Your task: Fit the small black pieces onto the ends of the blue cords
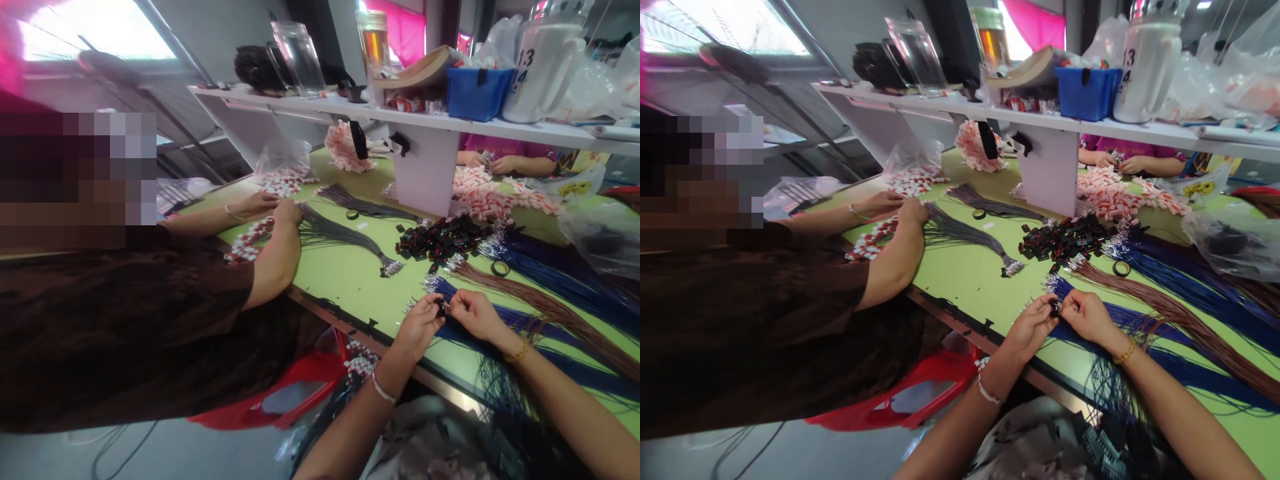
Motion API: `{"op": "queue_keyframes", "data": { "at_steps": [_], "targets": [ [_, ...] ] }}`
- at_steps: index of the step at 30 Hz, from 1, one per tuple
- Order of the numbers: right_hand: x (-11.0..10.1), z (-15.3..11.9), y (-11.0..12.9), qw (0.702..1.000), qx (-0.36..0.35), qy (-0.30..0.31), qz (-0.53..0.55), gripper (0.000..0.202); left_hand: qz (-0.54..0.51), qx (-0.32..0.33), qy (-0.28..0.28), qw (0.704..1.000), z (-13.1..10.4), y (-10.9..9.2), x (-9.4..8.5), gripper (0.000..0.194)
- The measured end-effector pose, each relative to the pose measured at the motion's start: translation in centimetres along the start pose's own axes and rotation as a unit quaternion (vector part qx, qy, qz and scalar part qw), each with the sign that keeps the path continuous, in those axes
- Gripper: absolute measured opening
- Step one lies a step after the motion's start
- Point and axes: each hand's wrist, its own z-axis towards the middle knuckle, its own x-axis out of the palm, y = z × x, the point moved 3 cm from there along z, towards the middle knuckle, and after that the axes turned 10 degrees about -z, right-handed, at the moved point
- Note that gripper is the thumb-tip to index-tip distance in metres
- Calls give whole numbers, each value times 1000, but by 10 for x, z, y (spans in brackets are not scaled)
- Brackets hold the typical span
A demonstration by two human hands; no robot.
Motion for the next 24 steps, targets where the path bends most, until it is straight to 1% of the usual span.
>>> {"op": "queue_keyframes", "data": {
  "at_steps": [5,11,19,24],
  "targets": [
    [1,-8,0,999,12,-12,-48,16,-1,-14,13,1000,2,5,0,31],
    [1,-10,0,997,30,-10,-67,15,6,-16,18,1000,2,5,0,29],
    [3,-10,-2,998,26,-1,-65,16,18,-9,7,1000,2,5,-2,31],
    [6,-8,-3,999,31,-7,-38,16,33,-2,-7,999,0,5,0,34]
  ]
}}
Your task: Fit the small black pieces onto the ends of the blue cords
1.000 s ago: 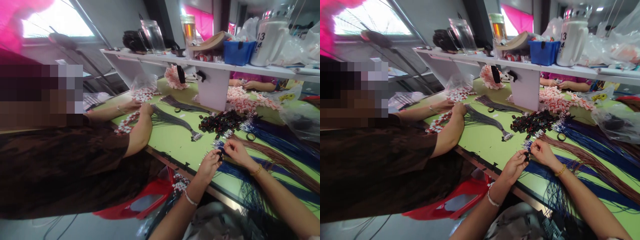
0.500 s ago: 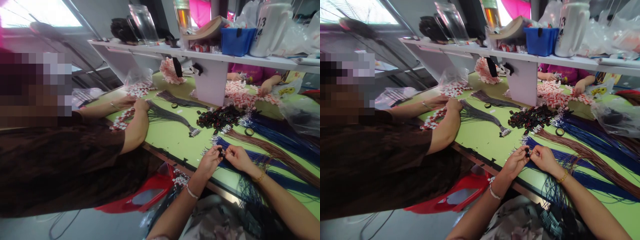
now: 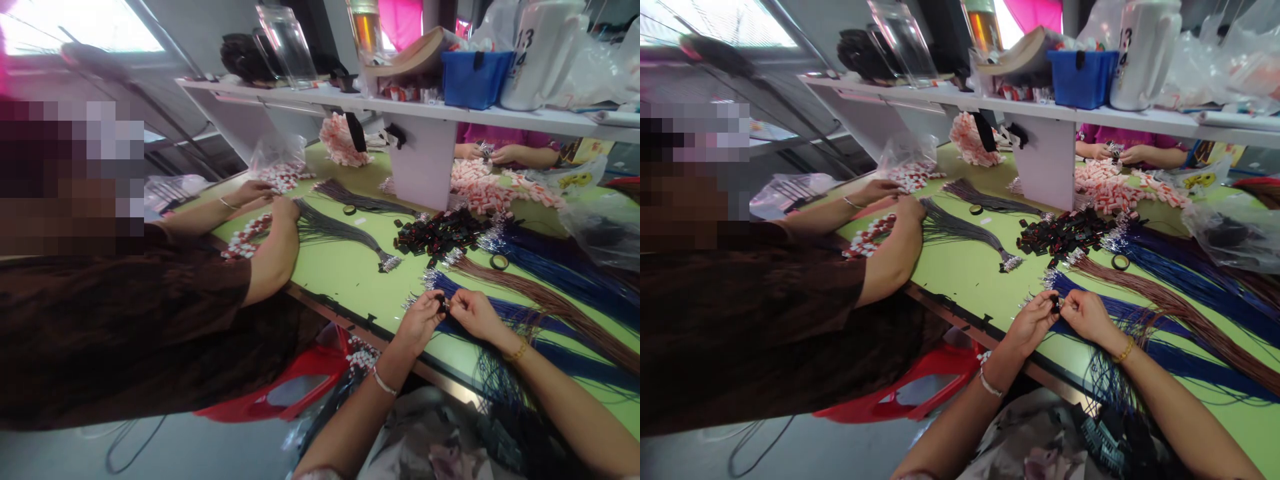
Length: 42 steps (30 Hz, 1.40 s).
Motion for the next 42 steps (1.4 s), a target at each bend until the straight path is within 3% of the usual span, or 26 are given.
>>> {"op": "queue_keyframes", "data": {
  "at_steps": [6,11,16,20,24,26,29,35,42],
  "targets": [
    [3,1,1,1000,-5,16,20,16,77,35,-38,996,-2,4,-1,33],
    [0,-1,4,999,-46,23,-4,14,65,37,-57,996,0,6,-2,34],
    [5,-5,0,999,-26,7,-37,16,83,46,-58,994,0,6,-1,33],
    [-8,11,-10,997,-60,30,-37,21,86,32,-59,994,-2,4,3,33],
    [-28,44,-32,976,20,-41,-215,14,75,29,-40,996,0,5,9,34],
    [-28,55,-40,950,66,-36,-304,12,68,24,-34,997,3,7,11,35],
    [-24,62,-47,932,75,-22,-353,16,57,13,-42,997,8,10,8,36],
    [-28,58,-47,955,40,-49,-290,14,45,5,-40,998,12,13,2,36],
    [-27,56,-14,990,-59,-75,-99,12,38,7,-31,999,11,12,1,33]
  ]
}}
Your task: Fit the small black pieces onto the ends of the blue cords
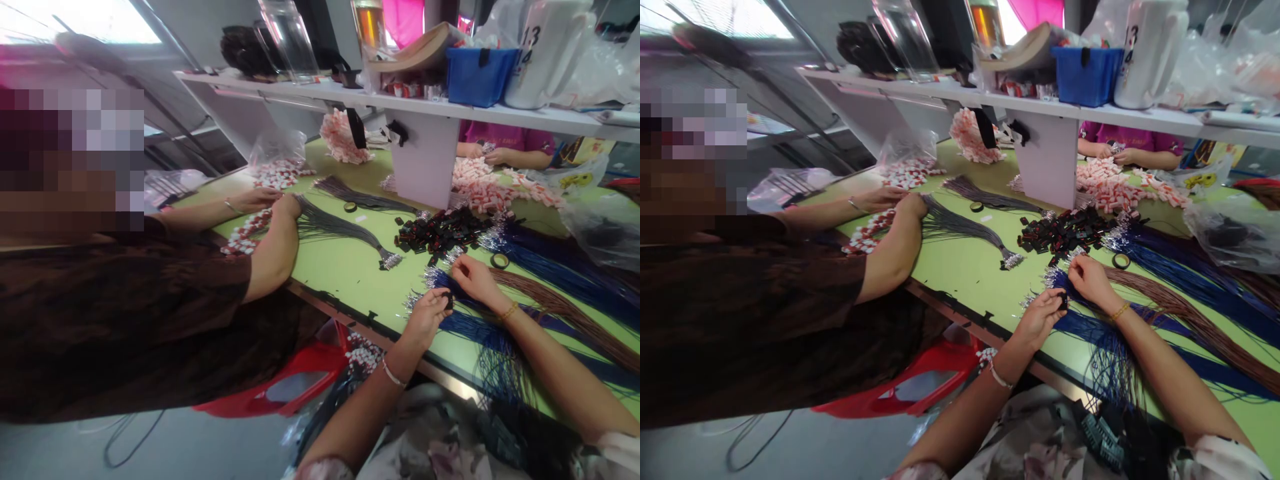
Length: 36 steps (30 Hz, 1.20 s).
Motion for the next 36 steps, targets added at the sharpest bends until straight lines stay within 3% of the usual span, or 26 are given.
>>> {"op": "queue_keyframes", "data": {
  "at_steps": [7,14,30,36],
  "targets": [
    [2,-28,10,993,46,28,109,14,-33,1,5,999,-2,-2,1,32],
    [5,-53,11,990,87,38,108,16,-41,4,20,999,-3,-3,3,29],
    [11,-57,6,991,93,35,94,12,-30,15,23,999,-4,-2,3,29],
    [11,-57,10,993,82,37,74,14,30,30,2,999,-6,-1,5,32]
  ]
}}
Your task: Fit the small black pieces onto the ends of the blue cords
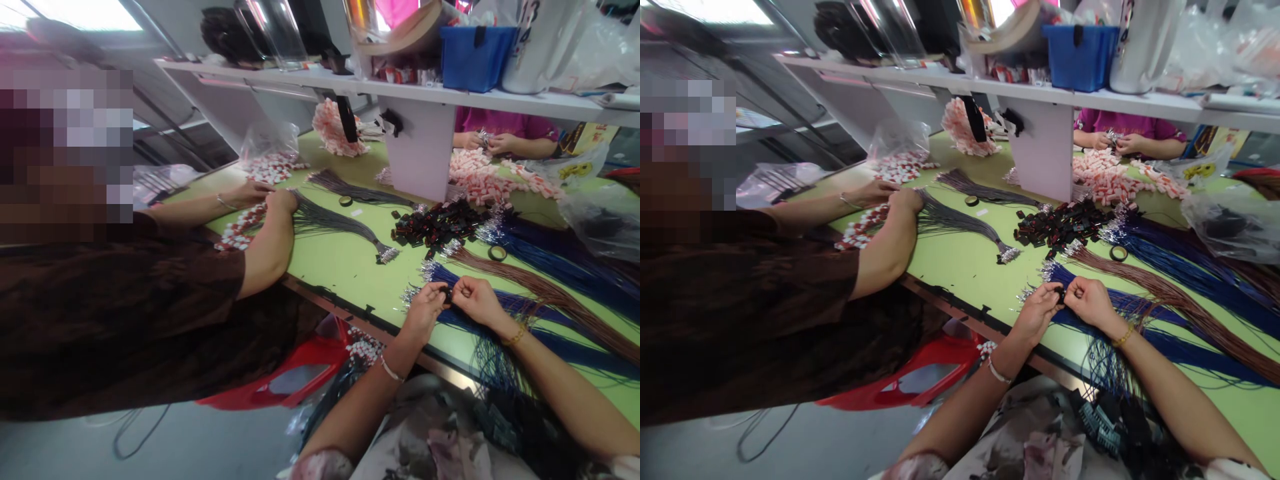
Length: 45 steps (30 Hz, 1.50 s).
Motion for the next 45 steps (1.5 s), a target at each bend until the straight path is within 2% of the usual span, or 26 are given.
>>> {"op": "queue_keyframes", "data": {
  "at_steps": [3,6,8,12,17,22,25,30,39,45],
  "targets": [
    [-4,-2,6,998,-41,-1,-56,16,34,4,-12,999,-1,1,1,34],
    [-7,-3,12,987,-102,-6,-122,13,25,-2,-20,999,-2,1,1,35],
    [-7,-4,12,984,-117,-4,-135,12,24,-9,-26,999,-2,0,0,35],
    [-4,-3,6,993,-74,4,-91,15,25,-20,-26,999,0,0,-1,34],
    [-5,-4,8,986,-108,-18,-123,10,21,-18,-16,1000,1,1,1,34],
    [2,-2,-7,1000,4,5,24,14,-6,-9,-13,1000,0,1,0,33],
    [3,-2,-11,998,20,8,62,13,-12,-12,-4,1000,0,1,-1,32],
    [0,-2,-4,999,5,6,51,15,-20,-20,-1,1000,1,2,-4,33],
    [-2,-4,0,998,-26,-10,-47,17,-18,-20,1,1000,1,1,-3,36],
    [0,-4,4,999,-24,-6,-43,15,25,0,-5,1000,-1,3,-4,36]
  ]
}}
